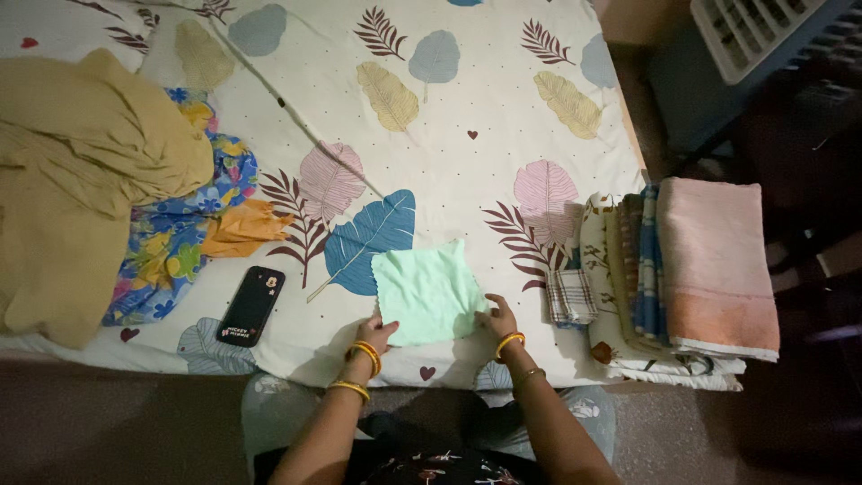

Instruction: The person folds a blue and white striped towel, a peach towel, and a small green cloth on a bed. They smooth each item and stack them neatly on the right side of the bed.

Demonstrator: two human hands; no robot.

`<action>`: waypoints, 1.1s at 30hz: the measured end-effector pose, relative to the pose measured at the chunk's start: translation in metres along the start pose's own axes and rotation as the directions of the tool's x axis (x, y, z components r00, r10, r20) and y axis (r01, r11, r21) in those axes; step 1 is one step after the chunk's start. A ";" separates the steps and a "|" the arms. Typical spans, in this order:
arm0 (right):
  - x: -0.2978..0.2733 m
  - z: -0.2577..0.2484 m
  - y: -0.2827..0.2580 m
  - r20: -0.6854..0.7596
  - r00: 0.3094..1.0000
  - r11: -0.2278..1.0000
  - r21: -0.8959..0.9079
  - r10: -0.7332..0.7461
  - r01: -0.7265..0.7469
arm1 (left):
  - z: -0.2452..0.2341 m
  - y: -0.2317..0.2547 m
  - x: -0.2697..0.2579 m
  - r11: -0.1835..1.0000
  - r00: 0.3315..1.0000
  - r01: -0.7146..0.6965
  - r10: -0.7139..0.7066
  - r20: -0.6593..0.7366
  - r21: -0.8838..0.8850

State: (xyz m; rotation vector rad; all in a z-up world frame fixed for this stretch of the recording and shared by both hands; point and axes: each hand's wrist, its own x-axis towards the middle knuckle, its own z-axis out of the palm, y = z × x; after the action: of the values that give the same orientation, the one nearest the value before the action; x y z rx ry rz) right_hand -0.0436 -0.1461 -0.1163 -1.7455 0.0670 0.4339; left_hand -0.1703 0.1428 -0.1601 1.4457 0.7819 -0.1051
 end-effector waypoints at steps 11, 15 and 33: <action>0.003 -0.023 -0.013 -0.074 0.994 0.992 0.096 -0.077 0.084 | -0.001 0.075 -0.044 0.953 0.978 -0.172 0.195 -0.069 0.247; -0.001 -0.045 -0.017 0.083 0.991 0.991 0.074 0.105 -0.111 | -0.015 0.070 -0.034 0.942 0.963 -0.124 0.039 0.265 0.312; 0.078 -0.006 -0.044 0.206 0.920 0.794 0.465 0.332 -0.391 | -0.036 0.081 0.009 0.599 0.914 0.405 -0.261 0.309 -0.691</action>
State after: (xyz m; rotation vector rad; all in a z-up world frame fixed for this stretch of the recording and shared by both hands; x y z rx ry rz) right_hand 0.0426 -0.1267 -0.0991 -1.1844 0.4071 0.7279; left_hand -0.1368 0.1922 -0.0937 0.4717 0.8089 -0.1746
